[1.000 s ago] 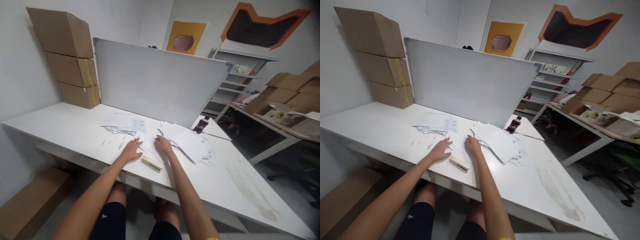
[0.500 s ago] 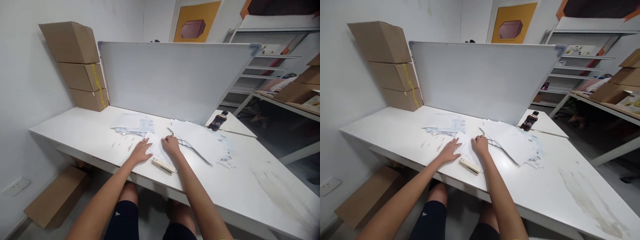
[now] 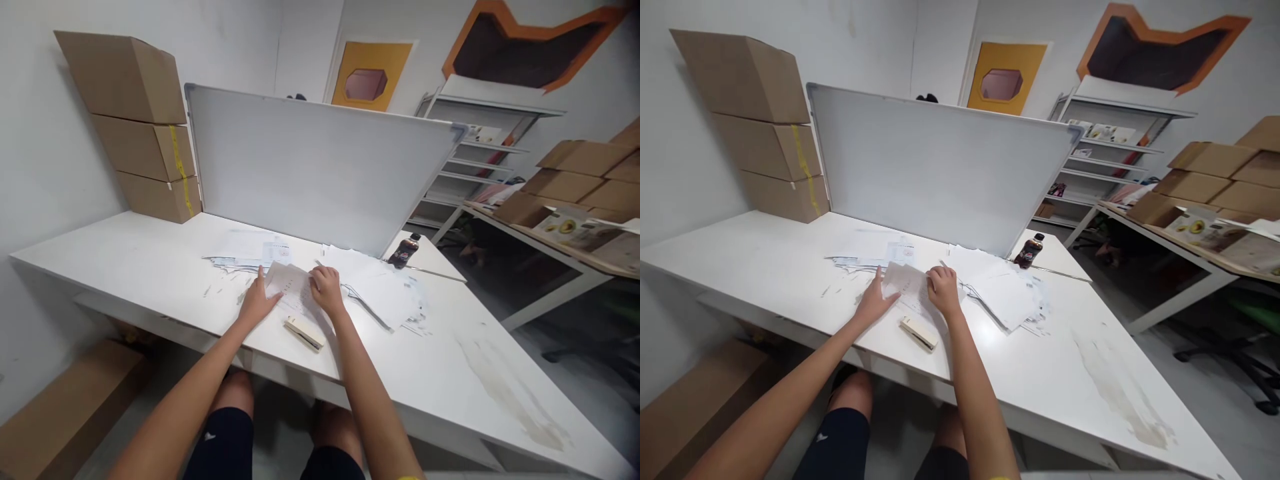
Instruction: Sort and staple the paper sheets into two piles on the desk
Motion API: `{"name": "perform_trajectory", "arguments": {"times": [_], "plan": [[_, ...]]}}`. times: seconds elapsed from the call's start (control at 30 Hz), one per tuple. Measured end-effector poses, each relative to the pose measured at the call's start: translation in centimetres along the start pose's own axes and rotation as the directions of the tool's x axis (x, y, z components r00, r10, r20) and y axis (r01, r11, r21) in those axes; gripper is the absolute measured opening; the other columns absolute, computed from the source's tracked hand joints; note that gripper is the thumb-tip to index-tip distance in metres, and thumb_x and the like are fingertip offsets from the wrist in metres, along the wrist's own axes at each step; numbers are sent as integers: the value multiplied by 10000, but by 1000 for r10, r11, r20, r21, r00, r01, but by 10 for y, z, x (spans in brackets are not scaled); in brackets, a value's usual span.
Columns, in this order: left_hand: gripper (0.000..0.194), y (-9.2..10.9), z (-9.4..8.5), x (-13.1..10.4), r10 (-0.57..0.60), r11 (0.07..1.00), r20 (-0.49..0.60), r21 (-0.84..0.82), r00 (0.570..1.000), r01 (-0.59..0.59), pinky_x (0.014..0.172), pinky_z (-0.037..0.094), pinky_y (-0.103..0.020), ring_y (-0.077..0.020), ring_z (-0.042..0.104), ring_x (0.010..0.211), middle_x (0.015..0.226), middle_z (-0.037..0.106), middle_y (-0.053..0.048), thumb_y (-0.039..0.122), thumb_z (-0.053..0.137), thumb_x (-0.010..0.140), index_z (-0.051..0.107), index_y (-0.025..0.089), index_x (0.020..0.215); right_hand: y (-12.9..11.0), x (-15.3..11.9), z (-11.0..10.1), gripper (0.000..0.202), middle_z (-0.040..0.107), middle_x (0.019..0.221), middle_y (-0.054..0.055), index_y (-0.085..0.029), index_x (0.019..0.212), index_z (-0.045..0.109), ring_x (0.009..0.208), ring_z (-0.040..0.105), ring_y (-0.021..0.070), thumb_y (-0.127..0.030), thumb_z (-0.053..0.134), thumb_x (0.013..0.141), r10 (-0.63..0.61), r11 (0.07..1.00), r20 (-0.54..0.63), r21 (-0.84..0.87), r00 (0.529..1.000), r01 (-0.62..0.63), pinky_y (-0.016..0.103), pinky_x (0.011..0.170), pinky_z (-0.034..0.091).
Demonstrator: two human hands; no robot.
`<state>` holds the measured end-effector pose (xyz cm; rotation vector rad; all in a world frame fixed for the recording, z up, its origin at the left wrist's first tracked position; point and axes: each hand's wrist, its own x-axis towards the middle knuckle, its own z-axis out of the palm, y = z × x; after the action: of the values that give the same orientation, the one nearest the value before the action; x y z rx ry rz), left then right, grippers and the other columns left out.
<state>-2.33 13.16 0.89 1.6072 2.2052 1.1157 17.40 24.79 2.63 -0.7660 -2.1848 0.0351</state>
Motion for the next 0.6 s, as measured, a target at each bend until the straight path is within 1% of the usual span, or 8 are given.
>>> {"name": "perform_trajectory", "arguments": {"times": [0.03, 0.1, 0.2, 0.27, 0.37, 0.43, 0.5, 0.6], "plan": [[767, 0, -1, 2, -80, 997, -44, 6, 996, 80, 934, 442, -415, -319, 566, 1179, 1279, 597, -169, 543, 562, 833, 306, 172, 1454, -5, 0, 1, 240, 667, 991, 73, -223, 999, 649, 1001, 563, 229, -177, 436, 898, -64, 997, -19, -32, 998, 63, 423, 1024, 313], [469, 0, -3, 5, -156, 985, -75, 55, 985, 161, 853, 452, -395, -306, 627, 1012, 1029, 686, -125, 538, 509, 863, 570, 190, 1172, -16, 0, 4, 269, 689, 1024, 58, -247, 1079, 645, 1034, 571, 213, -184, 430, 932, -140, 987, -23, -82, 990, 138, 428, 1090, 236], [274, -3, -2, 9, -112, 987, -63, 106, 992, 118, 818, 435, -370, -278, 622, 908, 850, 671, -89, 443, 491, 879, 595, 205, 792, -22, 0, 10, 340, 644, 1229, 77, -257, 1268, 570, 1191, 519, 229, -275, 450, 950, -138, 985, -45, -110, 989, 133, 443, 1139, 169], [256, -8, -1, 10, -120, 993, -86, 7, 989, 121, 772, 439, -350, -253, 613, 838, 793, 652, -66, 386, 452, 892, 558, 209, 741, -18, -1, 11, 423, 565, 1346, 115, -226, 1342, 509, 1296, 435, 263, -350, 464, 940, -13, 996, -154, -95, 988, -2, 491, 1154, 134], [257, -15, 1, 9, -149, 953, -126, -285, 981, 108, 745, 455, -333, -224, 604, 796, 788, 648, -44, 366, 402, 906, 550, 212, 763, -3, -5, 10, 542, 513, 1373, 177, -159, 1377, 453, 1320, 394, 302, -431, 467, 908, 304, 953, -298, 96, 905, -289, 540, 1125, 206], [261, -18, 1, 8, -133, 887, -135, -459, 982, 57, 784, 470, -340, -221, 608, 831, 840, 662, -48, 386, 409, 903, 572, 204, 810, 7, -9, 11, 621, 500, 1371, 192, -148, 1390, 418, 1260, 449, 306, -472, 500, 867, 510, 843, -226, 325, 830, -429, 519, 1062, 329], [273, -19, 1, 7, -112, 816, -118, -578, 987, 24, 838, 477, -354, -221, 614, 880, 913, 676, -58, 406, 425, 898, 598, 196, 882, 12, -13, 14, 652, 521, 1348, 180, -166, 1362, 428, 1178, 515, 294, -477, 566, 806, 618, 679, -50, 537, 785, -501, 475, 980, 423], [273, -17, -1, 7, -83, 750, -80, -662, 993, 10, 907, 472, -372, -224, 618, 965, 1023, 678, -64, 393, 446, 891, 604, 202, 1004, 11, -16, 18, 440, 642, 1145, 108, -199, 1145, 558, 1030, 578, 256, -401, 594, 757, 591, 512, 98, 721, 801, -466, 412, 895, 474]]}}
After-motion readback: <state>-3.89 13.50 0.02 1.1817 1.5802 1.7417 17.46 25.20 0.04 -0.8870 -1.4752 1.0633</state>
